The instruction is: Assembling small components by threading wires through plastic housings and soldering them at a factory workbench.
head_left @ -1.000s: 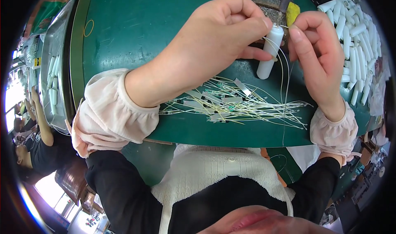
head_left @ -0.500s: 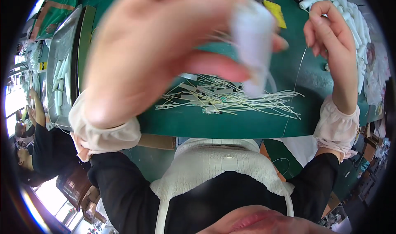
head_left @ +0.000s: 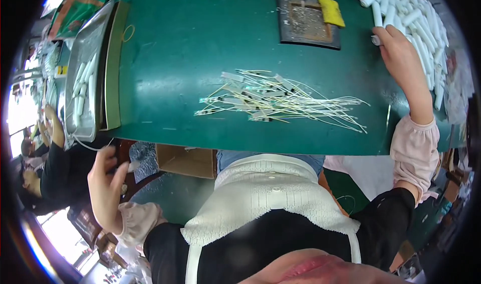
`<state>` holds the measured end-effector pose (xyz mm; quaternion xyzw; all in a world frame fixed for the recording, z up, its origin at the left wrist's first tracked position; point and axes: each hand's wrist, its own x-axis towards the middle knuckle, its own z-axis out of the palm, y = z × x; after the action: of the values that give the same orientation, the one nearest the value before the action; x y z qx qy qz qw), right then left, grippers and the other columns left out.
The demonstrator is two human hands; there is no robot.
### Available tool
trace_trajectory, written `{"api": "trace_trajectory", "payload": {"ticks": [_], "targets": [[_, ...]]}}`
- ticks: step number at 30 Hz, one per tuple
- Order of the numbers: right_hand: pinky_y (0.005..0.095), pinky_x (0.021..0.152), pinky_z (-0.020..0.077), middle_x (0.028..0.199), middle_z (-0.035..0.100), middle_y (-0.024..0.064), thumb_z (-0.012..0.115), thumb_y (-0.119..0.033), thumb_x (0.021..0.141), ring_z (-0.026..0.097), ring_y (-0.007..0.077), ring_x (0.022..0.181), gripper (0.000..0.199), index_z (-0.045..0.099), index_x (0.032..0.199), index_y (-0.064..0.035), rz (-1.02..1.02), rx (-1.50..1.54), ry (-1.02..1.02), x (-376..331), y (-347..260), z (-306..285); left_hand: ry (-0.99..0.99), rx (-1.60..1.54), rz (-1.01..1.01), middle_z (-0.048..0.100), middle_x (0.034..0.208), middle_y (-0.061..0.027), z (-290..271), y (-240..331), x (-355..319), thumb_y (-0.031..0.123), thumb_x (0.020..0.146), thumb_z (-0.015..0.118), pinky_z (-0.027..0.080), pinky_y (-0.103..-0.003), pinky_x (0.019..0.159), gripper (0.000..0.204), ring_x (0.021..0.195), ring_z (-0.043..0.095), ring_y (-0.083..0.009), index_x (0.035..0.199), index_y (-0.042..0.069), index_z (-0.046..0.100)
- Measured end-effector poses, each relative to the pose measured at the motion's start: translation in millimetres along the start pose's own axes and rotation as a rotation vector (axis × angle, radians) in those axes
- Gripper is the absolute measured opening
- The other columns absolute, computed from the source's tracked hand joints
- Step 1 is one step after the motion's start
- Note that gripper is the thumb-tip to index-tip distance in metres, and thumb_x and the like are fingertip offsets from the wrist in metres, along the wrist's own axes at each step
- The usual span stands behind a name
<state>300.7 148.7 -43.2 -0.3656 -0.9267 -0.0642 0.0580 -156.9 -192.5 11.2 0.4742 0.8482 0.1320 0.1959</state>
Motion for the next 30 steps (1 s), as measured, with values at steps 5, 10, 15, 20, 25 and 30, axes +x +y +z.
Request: {"api": "trace_trajectory", "payload": {"ticks": [5, 10, 15, 20, 25, 30], "targets": [[0.0403, 0.066, 0.0462, 0.088, 0.056, 0.0152, 0.057, 0.004, 0.076, 0.058, 0.0331, 0.079, 0.026, 0.055, 0.101, -0.0017, -0.023, 0.169, -0.046, 6, -13, -9, 0.037, 0.175, 0.457, 0.062, 0.102, -0.0153, 28, 54, 61, 0.013, 0.076, 0.071, 0.049, -0.035, 0.076, 0.036, 0.089, 0.061, -0.0331, 0.108, 0.001, 0.059], [0.0391, 0.065, 0.0455, 0.088, 0.056, 0.015, 0.061, 0.003, 0.072, 0.057, 0.0313, 0.074, 0.028, 0.054, 0.099, -0.0004, 0.011, 0.119, -0.087, 0, -11, 0, -0.134, -0.037, 0.982, 0.059, 0.088, -0.0107, 83, 139, 126, 0.006, 0.076, 0.069, 0.047, -0.035, 0.071, 0.026, 0.082, 0.058, -0.0274, 0.1, 0.004, 0.061], [0.0331, 0.063, 0.0444, 0.089, 0.058, 0.0128, 0.063, 0.001, 0.072, 0.056, 0.0259, 0.069, 0.023, 0.054, 0.094, 0.0002, 0.074, 0.15, -0.214, -3, -3, -8, -0.226, -0.095, 1.184, 0.06, 0.087, -0.0095, 125, 164, 156, 0.004, 0.075, 0.069, 0.047, -0.034, 0.071, 0.018, 0.083, 0.057, -0.0269, 0.093, 0.003, 0.063], [0.0245, 0.061, 0.0401, 0.082, 0.057, 0.0034, 0.064, -0.004, 0.078, 0.051, 0.0096, 0.07, 0.015, 0.059, 0.092, -0.0007, 0.224, 0.683, -0.176, 15, -37, -28, -0.446, -0.281, 1.124, 0.063, 0.081, -0.0076, 115, 189, 154, 0.003, 0.077, 0.069, 0.049, -0.03, 0.067, 0.008, 0.077, 0.06, -0.0218, 0.083, 0.0, 0.064], [0.0213, 0.064, 0.0408, 0.085, 0.058, 0.0015, 0.067, -0.013, 0.079, 0.052, 0.0078, 0.075, 0.02, 0.06, 0.093, -0.0005, -0.016, 1.031, -0.241, 39, -73, -40, -0.559, -0.552, 0.94, 0.064, 0.08, -0.0023, 101, 213, 151, 0.003, 0.081, 0.069, 0.048, -0.022, 0.068, 0.006, 0.073, 0.059, -0.0079, 0.084, 0.0, 0.064], [0.0182, 0.061, 0.0378, 0.083, 0.055, -0.0012, 0.068, -0.007, 0.078, 0.048, 0.004, 0.073, 0.024, 0.058, 0.099, -0.0018, 0.076, 1.156, -0.441, 54, -91, -45, -0.827, -0.833, 0.634, 0.064, 0.081, -0.0013, 89, 223, 156, 0.004, 0.084, 0.067, 0.048, -0.019, 0.07, 0.008, 0.076, 0.059, -0.0051, 0.09, 0.0, 0.063]]}}
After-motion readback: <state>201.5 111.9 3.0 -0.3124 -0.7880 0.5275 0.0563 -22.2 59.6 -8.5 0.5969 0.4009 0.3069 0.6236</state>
